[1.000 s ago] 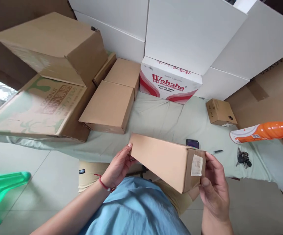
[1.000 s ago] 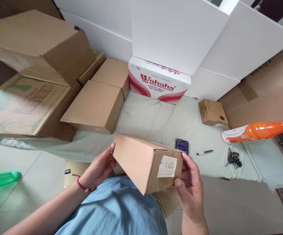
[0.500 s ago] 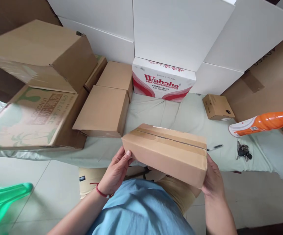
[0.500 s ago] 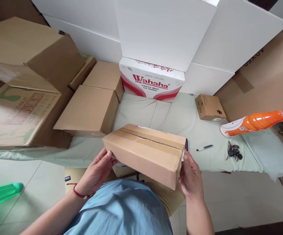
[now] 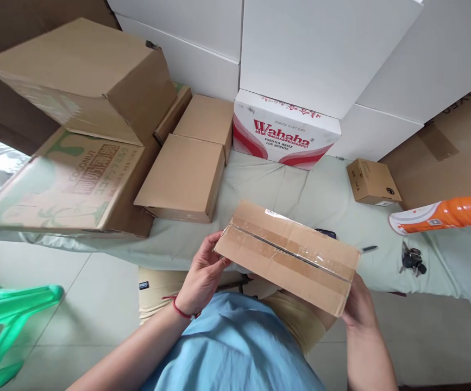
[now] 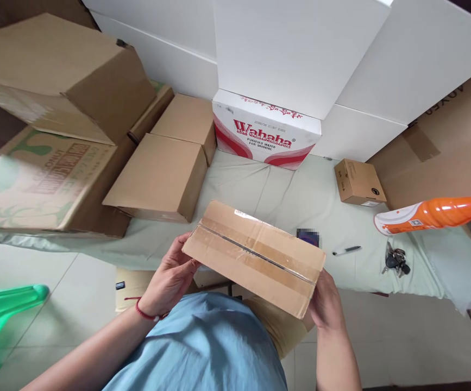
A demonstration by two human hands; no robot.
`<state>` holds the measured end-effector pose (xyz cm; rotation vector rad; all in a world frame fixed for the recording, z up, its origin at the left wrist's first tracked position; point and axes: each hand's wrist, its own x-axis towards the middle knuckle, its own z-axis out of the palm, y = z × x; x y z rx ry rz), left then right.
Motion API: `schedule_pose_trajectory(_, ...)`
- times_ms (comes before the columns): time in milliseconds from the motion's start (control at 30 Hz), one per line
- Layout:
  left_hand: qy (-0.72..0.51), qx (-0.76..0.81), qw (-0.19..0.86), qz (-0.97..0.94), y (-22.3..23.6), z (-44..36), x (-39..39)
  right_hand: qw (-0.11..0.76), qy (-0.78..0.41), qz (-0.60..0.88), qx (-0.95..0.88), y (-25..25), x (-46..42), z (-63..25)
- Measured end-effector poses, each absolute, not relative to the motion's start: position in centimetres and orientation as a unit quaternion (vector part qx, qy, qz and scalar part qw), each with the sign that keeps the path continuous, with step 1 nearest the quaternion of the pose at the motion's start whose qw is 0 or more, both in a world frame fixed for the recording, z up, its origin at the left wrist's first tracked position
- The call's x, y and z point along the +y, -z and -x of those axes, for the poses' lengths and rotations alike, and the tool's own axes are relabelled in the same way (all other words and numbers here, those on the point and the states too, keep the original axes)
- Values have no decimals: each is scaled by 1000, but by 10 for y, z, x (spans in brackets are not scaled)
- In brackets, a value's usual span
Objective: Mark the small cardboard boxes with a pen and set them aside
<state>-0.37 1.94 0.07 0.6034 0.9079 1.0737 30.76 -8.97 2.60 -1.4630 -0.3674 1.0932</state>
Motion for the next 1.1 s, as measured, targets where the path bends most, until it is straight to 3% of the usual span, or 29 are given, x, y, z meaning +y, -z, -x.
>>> schedule_pose_trajectory(367, -501, 400, 705, -303, -4, 1, 14, 648, -452, 600, -128, -13, -100, -298)
schedule_pose_trajectory(600, -475, 328, 729, -367, -14, 6, 8, 629, -452, 614, -154, -8, -107, -309)
schedule_pose_trajectory(900, -465, 386, 706, -368, -26, -3, 8, 626, -446, 629, -118, -1, -102, -311)
schedule_pose_trajectory(1100, -475, 424, 706, -311, -5, 3, 23, 596, -484, 592, -245, -26, -95, -296)
